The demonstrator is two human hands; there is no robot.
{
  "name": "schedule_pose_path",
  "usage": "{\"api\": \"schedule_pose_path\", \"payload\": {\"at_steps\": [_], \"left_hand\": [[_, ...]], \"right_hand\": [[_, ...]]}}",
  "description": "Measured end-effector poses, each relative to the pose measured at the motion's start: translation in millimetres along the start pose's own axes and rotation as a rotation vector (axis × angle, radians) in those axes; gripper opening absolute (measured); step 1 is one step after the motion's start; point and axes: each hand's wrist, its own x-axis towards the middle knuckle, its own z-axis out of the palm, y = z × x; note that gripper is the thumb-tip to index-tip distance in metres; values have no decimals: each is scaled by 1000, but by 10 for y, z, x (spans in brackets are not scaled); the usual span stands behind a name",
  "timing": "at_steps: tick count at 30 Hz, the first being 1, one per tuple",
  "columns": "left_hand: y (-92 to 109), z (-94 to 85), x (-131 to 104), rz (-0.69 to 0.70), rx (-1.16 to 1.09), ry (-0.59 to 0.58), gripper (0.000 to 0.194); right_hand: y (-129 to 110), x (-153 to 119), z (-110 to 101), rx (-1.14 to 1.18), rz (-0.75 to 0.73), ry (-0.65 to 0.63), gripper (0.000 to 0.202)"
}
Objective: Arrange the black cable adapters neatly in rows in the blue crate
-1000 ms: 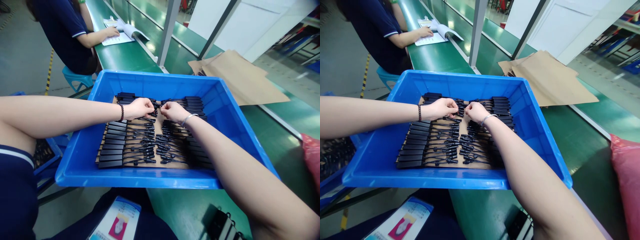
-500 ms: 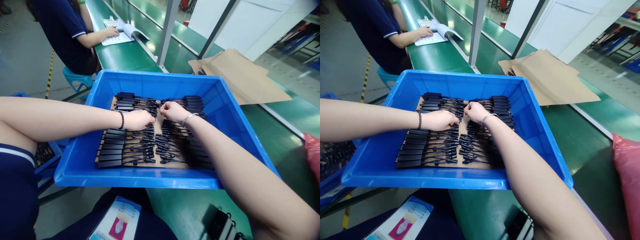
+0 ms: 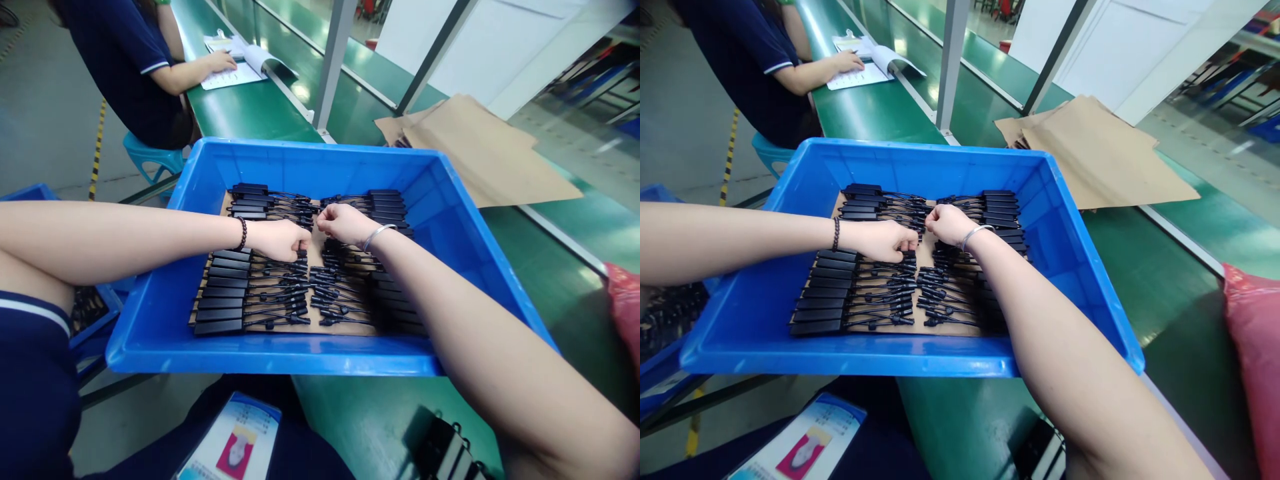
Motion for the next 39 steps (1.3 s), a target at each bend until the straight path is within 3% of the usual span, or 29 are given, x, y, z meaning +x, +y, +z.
{"api": "schedule_pose_path", "payload": {"at_steps": [6,9,12,19,34,39], "left_hand": [[-11,-21,19,-79,-13,2,29],[-30,-32,40,-202,-229,0,36],[-51,-18,71,-288,-486,83,41],[-31,-14,97,-323,-783,241,24],[8,-51,87,-409,-890,308,14],[26,-74,73,-420,-969,300,9]], "right_hand": [[18,-12,12,26,1,-21,3],[54,4,39,84,-11,-34,2],[80,24,72,182,-19,-59,4],[18,-12,72,414,17,-96,7],[21,-2,98,404,-9,-51,3],[-63,-29,94,263,-16,-57,5]]}}
